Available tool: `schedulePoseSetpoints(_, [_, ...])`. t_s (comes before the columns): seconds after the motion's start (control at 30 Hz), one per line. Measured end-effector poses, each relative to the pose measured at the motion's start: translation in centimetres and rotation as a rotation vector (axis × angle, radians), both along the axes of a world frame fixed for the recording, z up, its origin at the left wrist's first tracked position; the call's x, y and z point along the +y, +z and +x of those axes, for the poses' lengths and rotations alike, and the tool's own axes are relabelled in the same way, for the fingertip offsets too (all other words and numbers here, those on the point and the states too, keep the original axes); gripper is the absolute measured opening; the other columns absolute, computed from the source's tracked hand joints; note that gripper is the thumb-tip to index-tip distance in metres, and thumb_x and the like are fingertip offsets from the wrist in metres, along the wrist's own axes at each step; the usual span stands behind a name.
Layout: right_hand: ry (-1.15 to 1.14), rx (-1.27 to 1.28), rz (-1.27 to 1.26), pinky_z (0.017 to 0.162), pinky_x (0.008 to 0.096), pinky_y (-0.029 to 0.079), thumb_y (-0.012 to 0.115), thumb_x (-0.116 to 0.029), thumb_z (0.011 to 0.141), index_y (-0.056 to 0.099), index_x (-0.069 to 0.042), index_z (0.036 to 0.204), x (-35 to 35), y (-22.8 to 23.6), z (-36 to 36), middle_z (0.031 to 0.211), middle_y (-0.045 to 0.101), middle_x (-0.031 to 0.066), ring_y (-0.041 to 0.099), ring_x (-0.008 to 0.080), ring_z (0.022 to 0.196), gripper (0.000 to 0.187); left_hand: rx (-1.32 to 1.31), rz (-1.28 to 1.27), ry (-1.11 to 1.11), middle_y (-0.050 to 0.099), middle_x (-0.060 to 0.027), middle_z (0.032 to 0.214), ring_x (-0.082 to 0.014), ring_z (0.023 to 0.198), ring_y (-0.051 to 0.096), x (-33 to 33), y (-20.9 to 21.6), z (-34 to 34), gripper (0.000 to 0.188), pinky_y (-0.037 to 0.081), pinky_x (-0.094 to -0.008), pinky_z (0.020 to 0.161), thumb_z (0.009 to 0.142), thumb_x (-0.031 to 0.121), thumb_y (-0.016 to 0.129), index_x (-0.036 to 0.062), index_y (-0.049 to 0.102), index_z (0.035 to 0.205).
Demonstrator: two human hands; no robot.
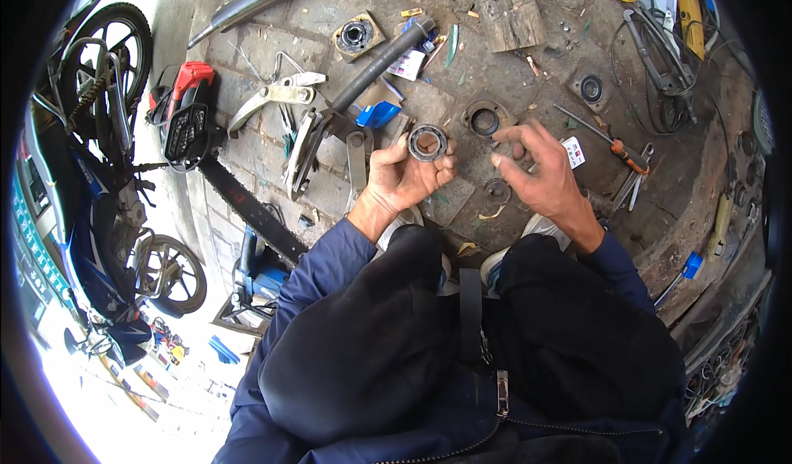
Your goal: The person sits on the floor and assembles small mechanical components, including bearings and metal housings. They use a hammer to press-fit parts and handle several small pieces one at a time.
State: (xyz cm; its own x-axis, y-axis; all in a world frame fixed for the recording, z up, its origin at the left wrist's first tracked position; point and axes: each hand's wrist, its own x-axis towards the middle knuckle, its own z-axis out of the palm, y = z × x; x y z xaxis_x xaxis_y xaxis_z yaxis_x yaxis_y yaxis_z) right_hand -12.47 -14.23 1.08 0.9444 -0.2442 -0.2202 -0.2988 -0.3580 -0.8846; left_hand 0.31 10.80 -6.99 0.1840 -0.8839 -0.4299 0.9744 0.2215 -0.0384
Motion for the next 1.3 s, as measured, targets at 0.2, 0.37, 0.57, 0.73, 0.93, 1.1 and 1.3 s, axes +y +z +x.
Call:
schedulePoseSetpoints(0.2, [0.005, 0.016, -0.016, 0.076, 0.0411, 0.052, 0.081, -0.015, 0.092, 0.072, -0.004, 0.118, 0.0, -0.2, -0.3, 0.089, 0.058, 0.0095, 0.062, 0.0264, 0.082, 0.03, -0.019, -0.001, -0.001, 0.064, -0.0118, 0.127, -0.0261, 0.11, 0.062, 0.0, 0.0, 0.1, 0.076, 0.051, -0.0402, 0.099, 0.085, 0.043, 0.089, 0.0038, 0.062, 0.144])
schedulePoseSetpoints(0.37, [0.014, 0.03, -0.015, 0.074, 0.0418, 0.052, 0.08, -0.013, 0.093, 0.072, -0.004, 0.118, -0.1, -0.3, -0.2, 0.089, 0.059, 0.0105, 0.062, 0.0282, 0.081, 0.028, 0.021, 0.038, 0.009, 0.064, -0.0118, 0.126, -0.0271, 0.111, 0.064, 0.2, 0.3, 0.2, 0.077, 0.054, -0.0404, 0.101, 0.087, 0.041, 0.089, 0.0013, 0.059, 0.146])
schedulePoseSetpoints(0.57, [-0.004, 0.049, 0.006, 0.075, 0.0399, 0.051, 0.078, -0.012, 0.094, 0.073, 0.0, 0.118, 0.0, 0.0, 0.1, 0.089, 0.058, 0.0114, 0.06, 0.0255, 0.08, 0.027, 0.044, 0.047, 0.01, 0.064, -0.0134, 0.13, -0.0273, 0.112, 0.065, 0.3, -0.1, 0.2, 0.077, 0.053, -0.0414, 0.103, 0.087, 0.038, 0.09, 0.0025, 0.059, 0.147])
schedulePoseSetpoints(0.73, [-0.01, 0.054, 0.024, 0.075, 0.0397, 0.051, 0.077, -0.013, 0.093, 0.073, 0.001, 0.118, 0.0, -0.1, 0.1, 0.089, 0.058, 0.0116, 0.06, 0.025, 0.08, 0.029, 0.046, -0.017, 0.018, 0.069, -0.0151, 0.133, -0.0294, 0.118, 0.066, 0.4, -0.8, 0.1, 0.075, 0.051, -0.0427, 0.11, 0.09, 0.04, 0.086, 0.0, 0.06, 0.148])
schedulePoseSetpoints(0.93, [-0.01, 0.08, 0.027, 0.075, 0.0393, 0.053, 0.077, -0.013, 0.093, 0.073, 0.002, 0.118, 0.1, -0.4, 0.0, 0.09, 0.059, 0.0121, 0.062, 0.0256, 0.081, 0.029, 0.048, -0.024, 0.029, 0.07, -0.0145, 0.134, -0.0312, 0.12, 0.064, 0.6, -1.0, 0.1, 0.07, 0.048, -0.0443, 0.113, 0.094, 0.038, 0.082, -0.0001, 0.06, 0.149])
schedulePoseSetpoints(1.1, [-0.007, 0.085, 0.018, 0.073, 0.0387, 0.054, 0.078, -0.011, 0.092, 0.073, 0.001, 0.117, 0.2, -0.6, 0.0, 0.09, 0.059, 0.0122, 0.062, 0.0257, 0.08, 0.028, 0.057, -0.047, 0.032, 0.069, -0.0152, 0.135, -0.0317, 0.12, 0.064, 0.6, -1.1, 0.1, 0.071, 0.048, -0.0441, 0.112, 0.094, 0.038, 0.082, 0.0008, 0.059, 0.151])
schedulePoseSetpoints(1.3, [-0.007, 0.09, 0.016, 0.073, 0.0389, 0.054, 0.078, -0.011, 0.092, 0.073, 0.002, 0.117, 0.2, -0.7, 0.0, 0.089, 0.058, 0.0118, 0.061, 0.0251, 0.078, 0.028, 0.071, -0.075, 0.048, 0.069, -0.0158, 0.134, -0.0317, 0.12, 0.064, 0.6, -1.2, 0.1, 0.072, 0.049, -0.0441, 0.11, 0.096, 0.038, 0.081, 0.0003, 0.057, 0.152])
